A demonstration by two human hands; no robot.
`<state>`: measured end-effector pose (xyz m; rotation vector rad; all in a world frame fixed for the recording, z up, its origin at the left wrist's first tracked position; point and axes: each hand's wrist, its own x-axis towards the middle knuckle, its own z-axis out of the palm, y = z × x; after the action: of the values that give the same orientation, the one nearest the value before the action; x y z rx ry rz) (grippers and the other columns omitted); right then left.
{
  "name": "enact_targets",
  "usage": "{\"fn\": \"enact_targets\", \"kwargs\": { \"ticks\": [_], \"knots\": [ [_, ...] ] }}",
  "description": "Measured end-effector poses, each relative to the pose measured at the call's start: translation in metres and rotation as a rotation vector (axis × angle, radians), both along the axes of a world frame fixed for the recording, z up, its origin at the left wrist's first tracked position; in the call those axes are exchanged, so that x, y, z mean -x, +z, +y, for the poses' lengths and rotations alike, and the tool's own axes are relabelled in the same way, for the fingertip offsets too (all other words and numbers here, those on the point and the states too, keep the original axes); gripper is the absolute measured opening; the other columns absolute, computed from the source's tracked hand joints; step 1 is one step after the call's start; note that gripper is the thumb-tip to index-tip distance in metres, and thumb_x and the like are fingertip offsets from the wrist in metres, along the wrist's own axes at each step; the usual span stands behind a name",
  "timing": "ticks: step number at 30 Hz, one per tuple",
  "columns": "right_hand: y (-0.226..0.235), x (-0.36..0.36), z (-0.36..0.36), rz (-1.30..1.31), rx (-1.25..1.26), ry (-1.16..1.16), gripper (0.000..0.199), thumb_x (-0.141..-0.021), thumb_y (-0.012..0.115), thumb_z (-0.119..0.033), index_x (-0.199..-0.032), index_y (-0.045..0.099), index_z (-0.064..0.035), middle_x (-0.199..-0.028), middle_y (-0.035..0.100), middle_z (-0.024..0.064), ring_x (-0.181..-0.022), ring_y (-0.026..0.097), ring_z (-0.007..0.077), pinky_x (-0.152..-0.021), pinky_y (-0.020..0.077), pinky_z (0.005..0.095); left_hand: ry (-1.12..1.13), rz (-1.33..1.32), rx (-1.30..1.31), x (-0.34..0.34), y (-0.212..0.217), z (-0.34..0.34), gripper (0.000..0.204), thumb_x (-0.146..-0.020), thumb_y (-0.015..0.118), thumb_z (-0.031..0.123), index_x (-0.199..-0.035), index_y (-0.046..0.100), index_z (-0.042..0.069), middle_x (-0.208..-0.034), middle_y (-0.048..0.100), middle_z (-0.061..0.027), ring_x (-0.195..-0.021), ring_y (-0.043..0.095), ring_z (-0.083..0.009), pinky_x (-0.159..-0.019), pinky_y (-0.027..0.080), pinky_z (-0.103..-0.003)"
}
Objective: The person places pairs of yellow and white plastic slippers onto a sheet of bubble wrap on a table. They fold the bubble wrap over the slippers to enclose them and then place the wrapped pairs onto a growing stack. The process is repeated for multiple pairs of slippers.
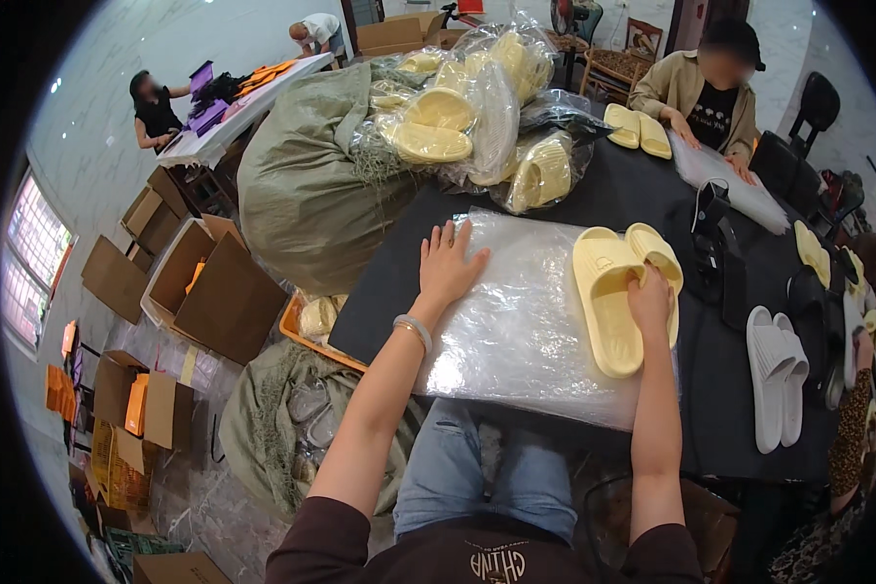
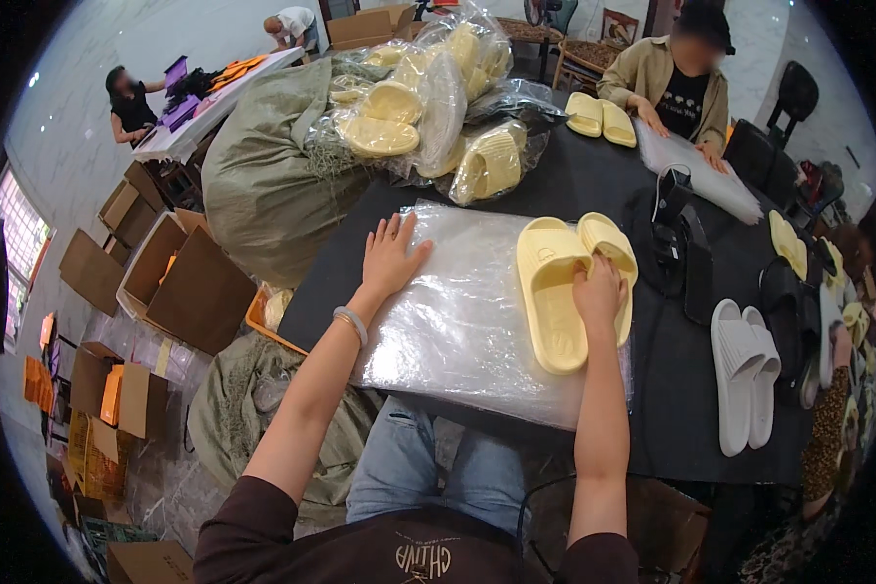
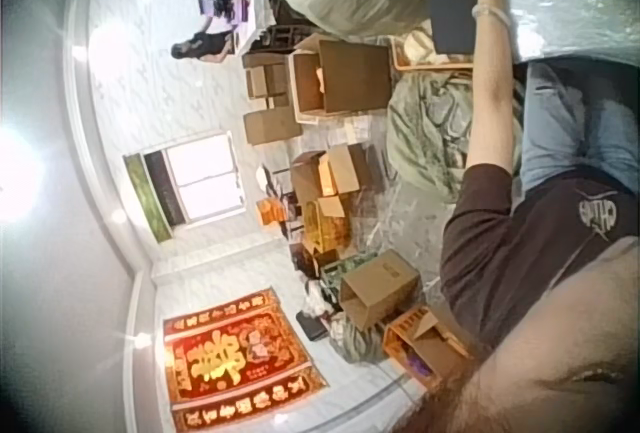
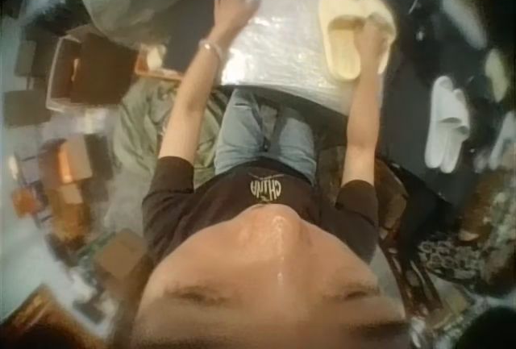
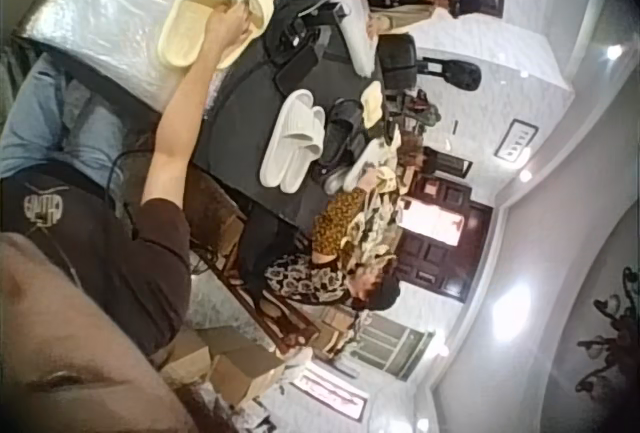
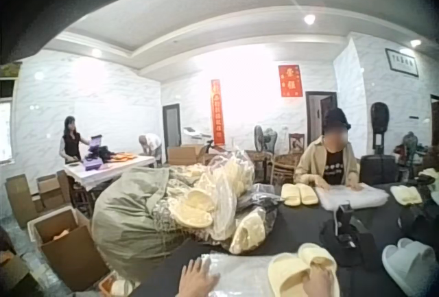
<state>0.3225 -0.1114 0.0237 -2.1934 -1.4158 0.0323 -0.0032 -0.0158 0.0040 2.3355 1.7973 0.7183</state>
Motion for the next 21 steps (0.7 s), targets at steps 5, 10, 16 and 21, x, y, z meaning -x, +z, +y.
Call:
{"fn": "enact_targets", "kwargs": {
  "ticks": [5, 10, 16, 21],
  "knots": [
    [0.034, 0.006, -0.017, -0.130, -0.345, 0.171, 0.041, -0.075, 0.059, -0.008, -0.116, 0.057, -0.0021, -0.122, 0.056, 0.0160, -0.120, 0.045, 0.0328, -0.102, 0.0313, 0.0443, 0.013, 0.035, 0.020, 0.002, -0.001, -0.001, 0.070, -0.089, 0.042, 0.058, -0.144, 0.030, 0.017, -0.149, 0.027, -0.0156, -0.139, 0.021, -0.0338, -0.112, 0.015, -0.046],
    [0.046, 0.073, -0.032, 0.074, -0.183, 0.561, 0.044, -0.071, 0.063, -0.007, -0.114, 0.056, -0.0021, -0.119, 0.054, 0.0221, -0.117, 0.045, 0.0382, -0.103, 0.0304, 0.0453, 0.010, 0.047, 0.025, -0.002, 0.001, 0.000, 0.070, -0.089, 0.041, 0.058, -0.144, 0.030, 0.017, -0.149, 0.027, -0.0156, -0.139, 0.021, -0.0335, -0.112, 0.016, -0.046],
    [0.013, 0.098, -0.026, -0.013, -0.005, 0.690, 0.043, -0.076, 0.061, -0.014, -0.118, 0.055, -0.0031, -0.126, 0.053, 0.0133, -0.125, 0.041, 0.0271, -0.110, 0.0212, 0.0448, 0.009, 0.053, 0.006, 0.003, -0.003, 0.003, 0.070, -0.088, 0.042, 0.058, -0.144, 0.030, 0.016, -0.148, 0.028, -0.0163, -0.138, 0.023, -0.0340, -0.112, 0.017, -0.047],
    [0.005, 0.054, -0.013, -0.062, -0.019, 0.383, 0.042, -0.081, 0.057, -0.019, -0.120, 0.054, -0.0036, -0.126, 0.054, 0.0118, -0.125, 0.042, 0.0259, -0.109, 0.0216, 0.0480, 0.007, 0.029, -0.010, 0.003, -0.003, 0.000, 0.070, -0.088, 0.044, 0.056, -0.143, 0.032, 0.015, -0.147, 0.030, -0.0173, -0.137, 0.024, -0.0346, -0.111, 0.017, -0.047]
  ]
}}
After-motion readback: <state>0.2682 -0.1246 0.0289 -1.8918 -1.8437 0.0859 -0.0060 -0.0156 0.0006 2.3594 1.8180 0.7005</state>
